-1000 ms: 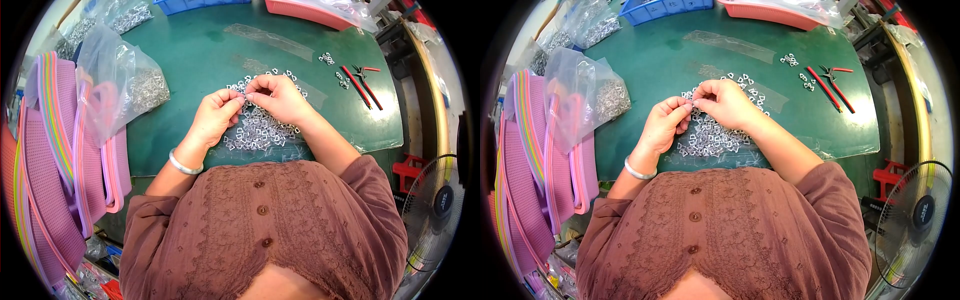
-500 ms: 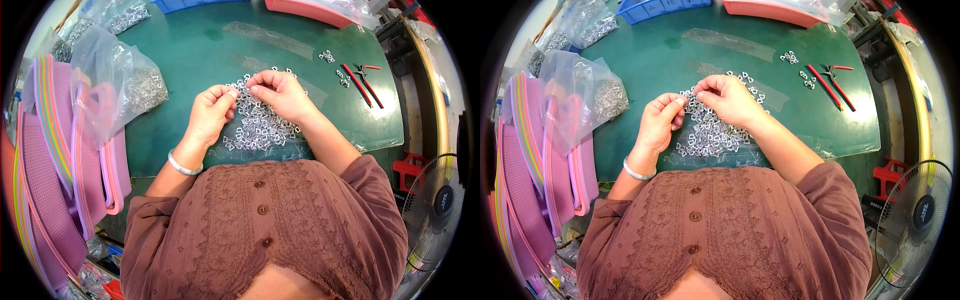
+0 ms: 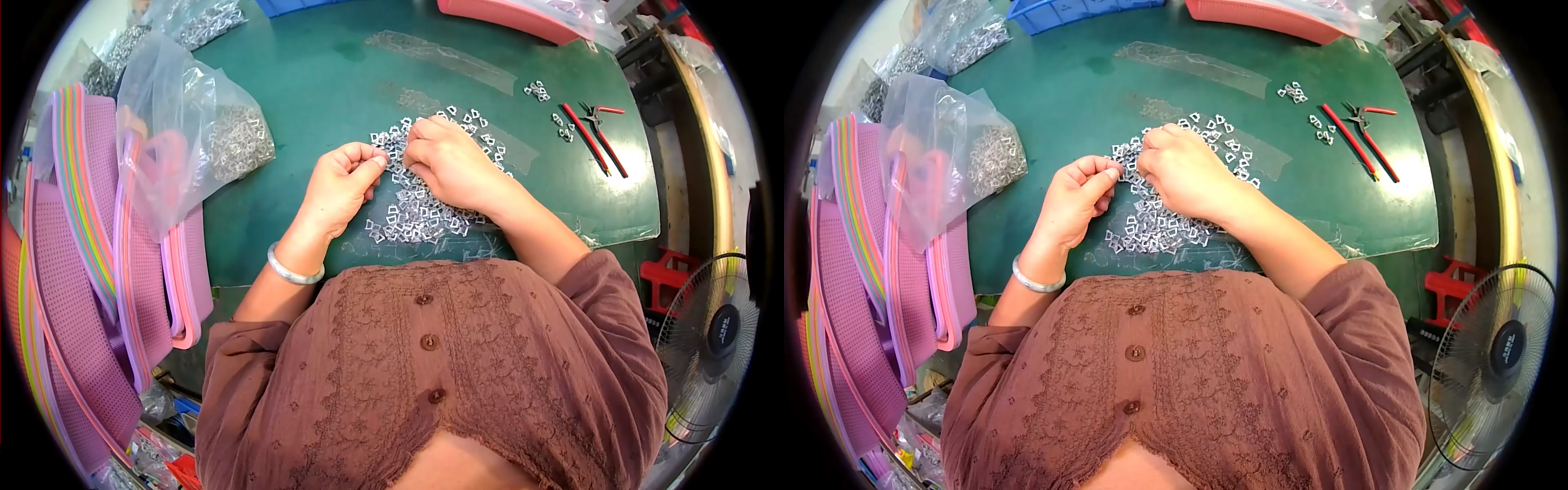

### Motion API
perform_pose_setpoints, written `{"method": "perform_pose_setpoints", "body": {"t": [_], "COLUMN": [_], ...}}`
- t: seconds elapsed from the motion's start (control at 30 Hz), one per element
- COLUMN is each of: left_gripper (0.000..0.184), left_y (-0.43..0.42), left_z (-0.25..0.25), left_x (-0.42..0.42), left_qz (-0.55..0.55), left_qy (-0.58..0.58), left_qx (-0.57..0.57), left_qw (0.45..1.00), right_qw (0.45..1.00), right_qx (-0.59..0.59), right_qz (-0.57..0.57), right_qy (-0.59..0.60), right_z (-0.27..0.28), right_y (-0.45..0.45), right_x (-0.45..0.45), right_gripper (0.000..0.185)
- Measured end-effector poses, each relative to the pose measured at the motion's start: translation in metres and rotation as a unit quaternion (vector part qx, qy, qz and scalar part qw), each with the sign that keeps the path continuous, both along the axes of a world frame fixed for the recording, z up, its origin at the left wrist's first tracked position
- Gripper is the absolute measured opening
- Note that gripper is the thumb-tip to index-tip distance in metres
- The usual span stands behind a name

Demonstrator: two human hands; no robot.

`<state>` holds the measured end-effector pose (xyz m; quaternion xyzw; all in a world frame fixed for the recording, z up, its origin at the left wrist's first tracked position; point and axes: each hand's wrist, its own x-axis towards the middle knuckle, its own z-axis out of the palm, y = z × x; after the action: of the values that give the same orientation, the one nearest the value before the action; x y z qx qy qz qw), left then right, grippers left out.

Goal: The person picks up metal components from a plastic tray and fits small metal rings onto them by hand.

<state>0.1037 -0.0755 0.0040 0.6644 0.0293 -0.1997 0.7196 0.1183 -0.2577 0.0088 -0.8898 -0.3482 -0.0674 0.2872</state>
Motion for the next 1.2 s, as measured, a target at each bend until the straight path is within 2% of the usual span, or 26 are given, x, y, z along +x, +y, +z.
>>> {"method": "perform_pose_setpoints", "body": {"t": [0.1,0.2,0.33,0.63,0.73,0.87,0.97,1.07,1.17,1.2], "left_gripper": [0.009,0.009,0.01,0.011,0.011,0.01,0.01,0.01,0.01,0.011], "left_y": [0.0,0.0,-0.004,-0.005,-0.005,-0.008,-0.009,-0.01,-0.014,-0.013], "left_z": [0.001,0.004,0.008,0.01,0.01,0.008,0.006,-0.001,0.0,0.002], "left_x": [-0.001,-0.003,-0.006,-0.006,-0.006,-0.006,-0.008,-0.008,-0.01,-0.01], "left_qz": [-0.013,-0.028,-0.042,-0.029,-0.023,-0.011,-0.014,-0.005,0.018,0.017], "left_qy": [0.004,0.014,0.023,0.008,-0.004,-0.045,-0.151,-0.281,-0.273,-0.214], "left_qx": [0.0,-0.009,-0.046,-0.072,-0.07,-0.052,0.024,0.087,0.075,0.046], "left_qw": [1.0,0.999,0.998,0.997,0.997,0.998,0.988,0.956,0.959,0.976], "right_qw": [0.998,0.953,0.905,0.869,0.873,0.859,0.843,0.821,0.824,0.835], "right_qx": [0.049,0.184,0.262,0.339,0.319,0.318,0.327,0.359,0.368,0.363], "right_qz": [0.014,-0.044,-0.065,-0.069,-0.082,-0.067,-0.067,-0.059,-0.062,-0.068], "right_qy": [0.02,0.237,0.33,0.355,0.36,0.396,0.422,0.44,0.427,0.408], "right_z": [0.0,0.01,0.014,0.009,0.012,0.01,0.014,0.016,0.014,0.015], "right_y": [-0.002,-0.001,0.0,-0.003,-0.004,-0.004,-0.004,-0.004,-0.004,-0.003], "right_x": [0.0,-0.002,-0.003,-0.003,-0.004,-0.003,-0.004,-0.005,-0.006,-0.007], "right_gripper": [0.008,0.005,0.008,0.012,0.019,0.017,0.015,0.016,0.015,0.015]}}
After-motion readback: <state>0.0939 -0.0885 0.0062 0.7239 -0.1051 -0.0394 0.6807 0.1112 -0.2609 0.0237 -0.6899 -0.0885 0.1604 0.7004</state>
